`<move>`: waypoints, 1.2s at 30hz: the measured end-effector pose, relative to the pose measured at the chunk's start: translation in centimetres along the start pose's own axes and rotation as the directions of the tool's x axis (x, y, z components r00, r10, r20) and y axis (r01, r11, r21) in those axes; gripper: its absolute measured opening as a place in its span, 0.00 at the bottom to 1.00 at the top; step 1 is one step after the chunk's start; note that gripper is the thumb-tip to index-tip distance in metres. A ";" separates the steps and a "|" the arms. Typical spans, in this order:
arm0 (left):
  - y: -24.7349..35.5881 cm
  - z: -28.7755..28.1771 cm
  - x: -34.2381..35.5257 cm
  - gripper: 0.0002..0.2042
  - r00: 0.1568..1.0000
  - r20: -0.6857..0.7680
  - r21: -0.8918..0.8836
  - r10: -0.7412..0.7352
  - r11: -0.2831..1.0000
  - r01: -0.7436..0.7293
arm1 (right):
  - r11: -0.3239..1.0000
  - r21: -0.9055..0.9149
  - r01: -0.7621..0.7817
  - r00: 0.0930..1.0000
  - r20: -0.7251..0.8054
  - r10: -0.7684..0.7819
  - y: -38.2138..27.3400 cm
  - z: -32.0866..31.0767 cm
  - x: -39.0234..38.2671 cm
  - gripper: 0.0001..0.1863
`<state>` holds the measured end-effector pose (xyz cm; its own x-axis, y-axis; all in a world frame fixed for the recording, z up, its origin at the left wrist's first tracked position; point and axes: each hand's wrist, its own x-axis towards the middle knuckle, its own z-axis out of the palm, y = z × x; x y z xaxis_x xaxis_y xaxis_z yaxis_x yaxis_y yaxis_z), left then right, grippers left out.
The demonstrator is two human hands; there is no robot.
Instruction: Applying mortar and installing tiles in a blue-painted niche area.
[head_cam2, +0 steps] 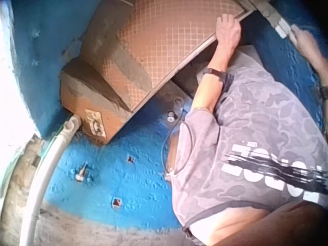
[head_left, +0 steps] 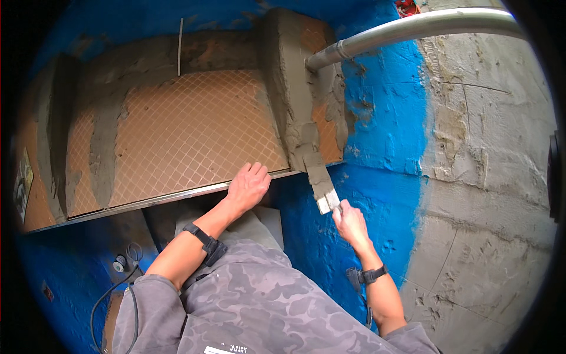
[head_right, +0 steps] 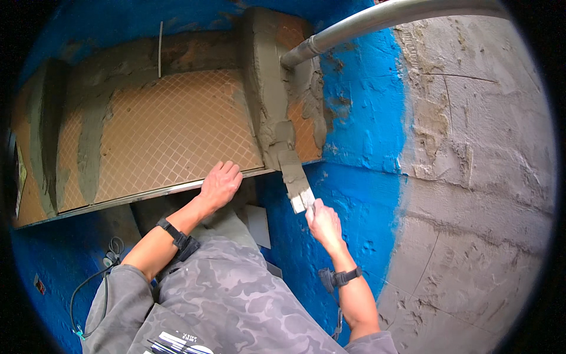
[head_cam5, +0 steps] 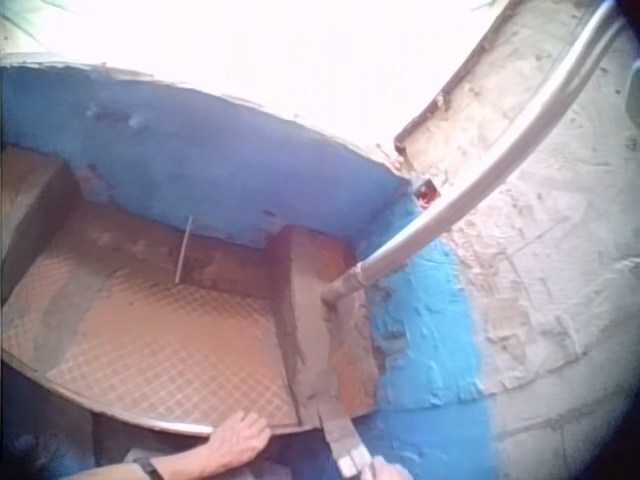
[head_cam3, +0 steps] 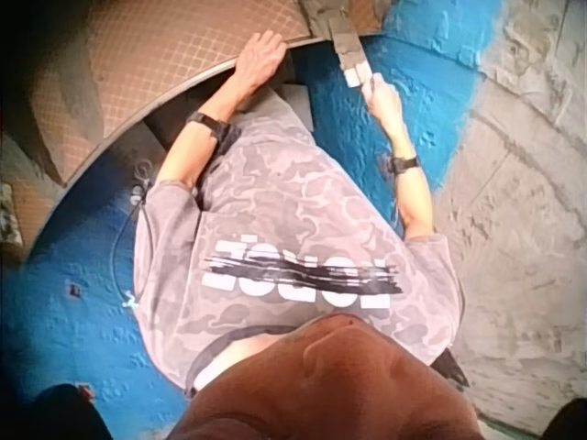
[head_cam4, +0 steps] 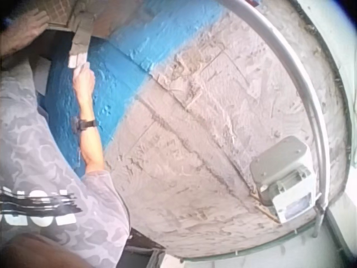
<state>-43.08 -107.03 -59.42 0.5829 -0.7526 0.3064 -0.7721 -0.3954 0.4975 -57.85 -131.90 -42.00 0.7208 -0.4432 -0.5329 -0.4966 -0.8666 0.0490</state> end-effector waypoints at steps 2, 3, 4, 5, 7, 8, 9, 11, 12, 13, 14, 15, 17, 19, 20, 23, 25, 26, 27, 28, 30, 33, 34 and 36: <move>0.0 0.0 0.1 0.04 1.000 0.006 -0.016 -0.008 1.000 0.008 | 1.000 0.021 0.002 1.000 0.006 -0.002 1.7 1.6 -1.2 0.15; 0.0 -0.1 0.1 0.04 1.000 0.005 -0.013 -0.004 1.000 0.004 | 0.999 0.041 0.006 1.000 0.004 -0.006 2.3 1.9 -1.9 0.15; 0.0 -0.2 0.1 0.04 1.000 0.003 -0.009 0.001 1.000 -0.001 | 0.999 0.039 0.006 1.000 0.004 -0.006 3.0 1.9 -2.7 0.15; -0.1 -0.1 0.0 0.04 1.000 0.002 -0.006 0.000 1.000 0.000 | 0.995 0.094 -0.034 0.999 -0.019 0.036 3.3 1.7 -3.3 0.15; -0.1 0.0 -0.2 0.04 1.000 0.006 -0.013 -0.012 1.000 0.012 | 0.986 0.154 -0.069 0.996 -0.042 0.076 3.4 1.4 -4.3 0.14; -0.1 0.0 -0.1 0.04 1.000 0.004 -0.008 -0.005 1.000 0.005 | 0.961 0.257 -0.102 0.990 -0.073 0.124 3.4 1.1 -4.8 0.14; 0.0 -0.1 -0.1 0.04 1.000 -0.005 -0.003 -0.007 1.000 0.007 | 0.924 0.360 -0.128 0.980 -0.099 0.174 3.4 1.1 -5.1 0.13; 0.1 -0.2 0.0 0.03 1.000 -0.009 0.008 0.007 1.000 -0.007 | 0.901 0.410 -0.140 0.974 -0.108 0.201 3.2 1.6 -5.2 0.12; 0.1 -0.4 0.0 0.03 1.000 0.014 0.013 0.005 1.000 -0.005 | 0.876 0.479 -0.057 0.984 -0.119 0.129 2.9 2.3 -5.1 0.12; 0.3 -0.5 0.1 0.03 0.999 0.039 0.020 0.002 1.000 -0.003 | 0.837 0.546 0.027 0.989 -0.137 0.057 2.7 3.1 -5.0 0.12; 0.3 -0.6 0.2 0.03 0.999 0.047 0.029 0.021 0.999 -0.022 | 0.836 0.549 0.019 0.995 -0.095 0.040 2.4 4.1 -4.7 0.11; 0.3 -0.6 0.3 0.03 0.999 0.042 0.024 0.018 1.000 -0.019 | 0.818 0.575 0.009 0.998 -0.053 0.026 2.0 4.9 -4.5 0.11; 0.5 -0.6 0.5 0.03 0.998 0.050 0.032 0.032 0.999 -0.034 | 0.778 0.616 0.125 0.992 -0.083 -0.094 1.8 7.0 -3.9 0.10; 0.5 -0.4 0.5 0.03 0.997 0.075 0.041 0.017 0.999 -0.021 | 0.775 0.623 0.106 0.994 -0.040 -0.103 2.1 8.4 -3.3 0.10; 0.6 -0.5 0.6 0.03 0.995 0.093 0.053 0.034 0.998 -0.039 | 0.782 0.606 0.147 0.989 -0.074 -0.128 2.5 8.9 -3.0 0.10; 0.9 -0.4 1.1 0.03 0.994 0.108 0.051 0.035 0.998 -0.040 | 0.772 0.620 0.140 0.988 -0.133 -0.071 4.9 10.6 -1.8 0.11; 0.9 -0.4 1.2 0.03 0.996 0.086 0.044 0.018 0.999 -0.022 | 0.737 0.673 0.062 0.987 -0.152 0.055 6.4 10.3 -0.6 0.12; 1.1 -0.4 1.4 0.03 0.994 0.100 0.042 0.045 0.998 -0.049 | 0.708 0.706 0.014 0.978 -0.158 0.138 7.5 10.6 -0.1 0.12; 1.1 -0.4 1.5 0.04 0.994 0.106 0.048 0.036 0.998 -0.041 | 0.673 0.739 -0.030 0.963 -0.158 0.217 8.3 10.9 0.2 0.12; 1.1 -0.4 1.6 0.05 0.994 0.110 0.054 0.027 0.998 -0.034 | 0.528 0.847 -0.056 0.958 -0.103 0.268 8.9 11.2 -0.1 0.12; 1.1 -0.3 1.5 0.05 0.991 0.130 0.065 0.035 0.997 -0.044 | 0.402 0.911 -0.091 0.954 -0.036 0.297 8.6 11.3 -1.5 0.12; 1.6 -0.4 1.8 0.05 0.989 0.141 0.071 0.036 0.996 -0.046 | 0.101 0.981 -0.166 0.938 0.125 0.322 7.3 12.5 -4.4 0.12; 1.9 -0.4 1.7 0.05 0.991 0.132 0.074 0.019 0.997 -0.029 | 0.006 0.976 -0.218 0.931 0.206 0.300 6.9 13.0 -5.1 0.11; 1.9 -0.4 1.4 0.05 0.987 0.157 0.090 0.031 0.995 -0.046 | -0.165 0.947 -0.275 0.922 0.308 0.233 5.4 13.9 -6.4 0.10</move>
<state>-43.65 -108.67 -57.70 0.5117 -0.8378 0.1903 -0.8175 -0.4066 0.4079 -71.89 -130.59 -50.12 0.4002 -0.5397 -0.7407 -0.5741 0.4823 -0.6617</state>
